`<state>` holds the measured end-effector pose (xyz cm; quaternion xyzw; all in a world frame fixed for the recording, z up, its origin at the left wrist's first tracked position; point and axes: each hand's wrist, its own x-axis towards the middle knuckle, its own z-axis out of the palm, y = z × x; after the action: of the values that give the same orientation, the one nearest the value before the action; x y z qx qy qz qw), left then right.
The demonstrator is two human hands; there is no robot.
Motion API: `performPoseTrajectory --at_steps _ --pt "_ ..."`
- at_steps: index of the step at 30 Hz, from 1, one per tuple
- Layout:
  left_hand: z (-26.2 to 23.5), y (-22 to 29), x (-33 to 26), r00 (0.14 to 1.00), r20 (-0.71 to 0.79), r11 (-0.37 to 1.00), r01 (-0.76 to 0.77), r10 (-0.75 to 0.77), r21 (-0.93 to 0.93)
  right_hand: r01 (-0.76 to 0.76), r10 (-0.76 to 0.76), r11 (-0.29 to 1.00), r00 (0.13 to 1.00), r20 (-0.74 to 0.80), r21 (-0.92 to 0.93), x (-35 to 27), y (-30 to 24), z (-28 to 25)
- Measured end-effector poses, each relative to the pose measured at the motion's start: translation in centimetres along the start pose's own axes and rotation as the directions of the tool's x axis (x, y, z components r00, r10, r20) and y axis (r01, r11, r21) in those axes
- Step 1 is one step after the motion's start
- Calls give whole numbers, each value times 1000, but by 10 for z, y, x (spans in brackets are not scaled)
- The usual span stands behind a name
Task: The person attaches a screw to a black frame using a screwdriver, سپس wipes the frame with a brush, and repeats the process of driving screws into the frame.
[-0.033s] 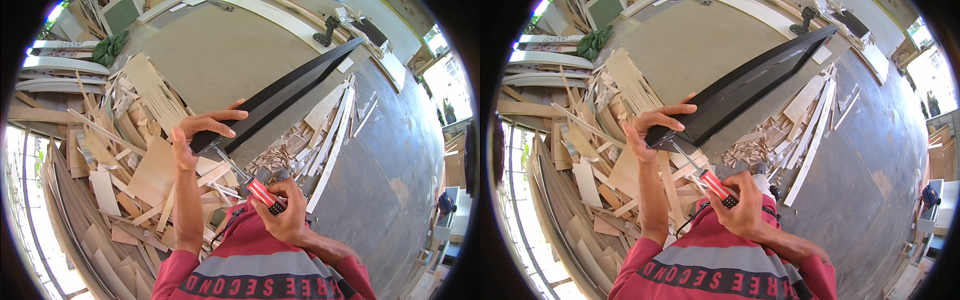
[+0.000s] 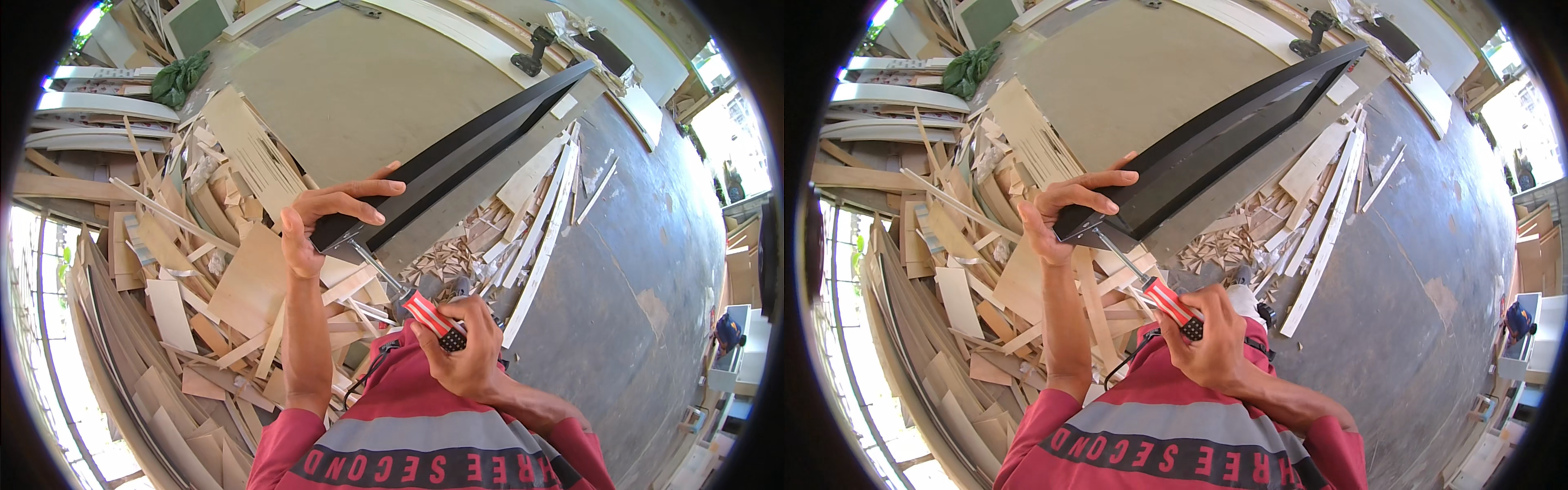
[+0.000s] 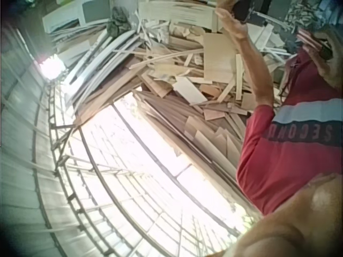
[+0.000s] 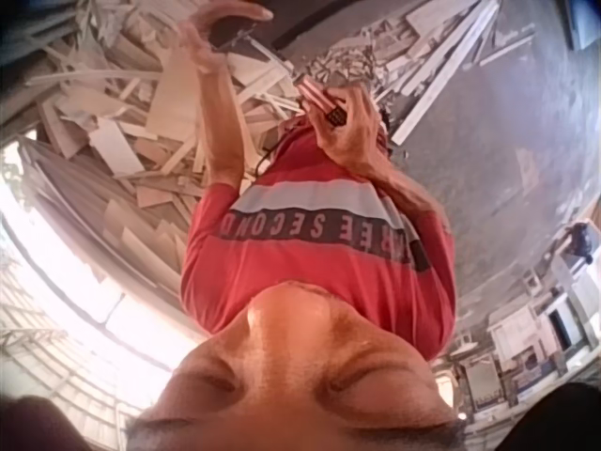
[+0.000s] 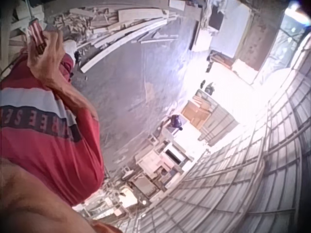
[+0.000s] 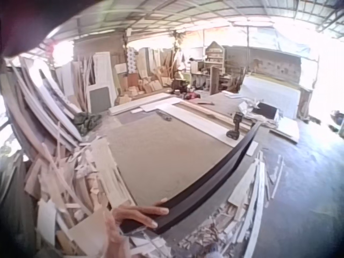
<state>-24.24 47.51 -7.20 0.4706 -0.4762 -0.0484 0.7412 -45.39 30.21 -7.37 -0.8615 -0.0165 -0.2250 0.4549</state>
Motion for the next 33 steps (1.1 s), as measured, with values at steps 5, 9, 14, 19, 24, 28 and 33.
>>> performPoseTrajectory --at_steps 5,9,14,19,24,28,33 --pt "1 1 -2 1000 31 999 -8 6 45 -4 5 1000 1000 -12 20 -5 7 5" --pt "1 0 -1 999 50 999 -20 18 44 -556 426 665 831 358 498 -2 10 -3" --pt "0 -2 -1 999 46 999 -20 19 34 -760 495 308 642 586 573 3 7 -5" --pt "0 0 0 999 35 999 -18 17 45 -526 416 709 850 323 470 -2 1 3" --pt "2 1 -2 1000 -28 999 6 -5 40 -841 420 -142 426 801 522 -1 9 -6" --pt "-1 1 0 1000 -15 999 5 -4 38 -845 244 -383 296 923 372 11 12 -10" --pt "0 3 0 1000 -10 999 6 -6 35 -275 243 942 955 173 195 0 -2 4"
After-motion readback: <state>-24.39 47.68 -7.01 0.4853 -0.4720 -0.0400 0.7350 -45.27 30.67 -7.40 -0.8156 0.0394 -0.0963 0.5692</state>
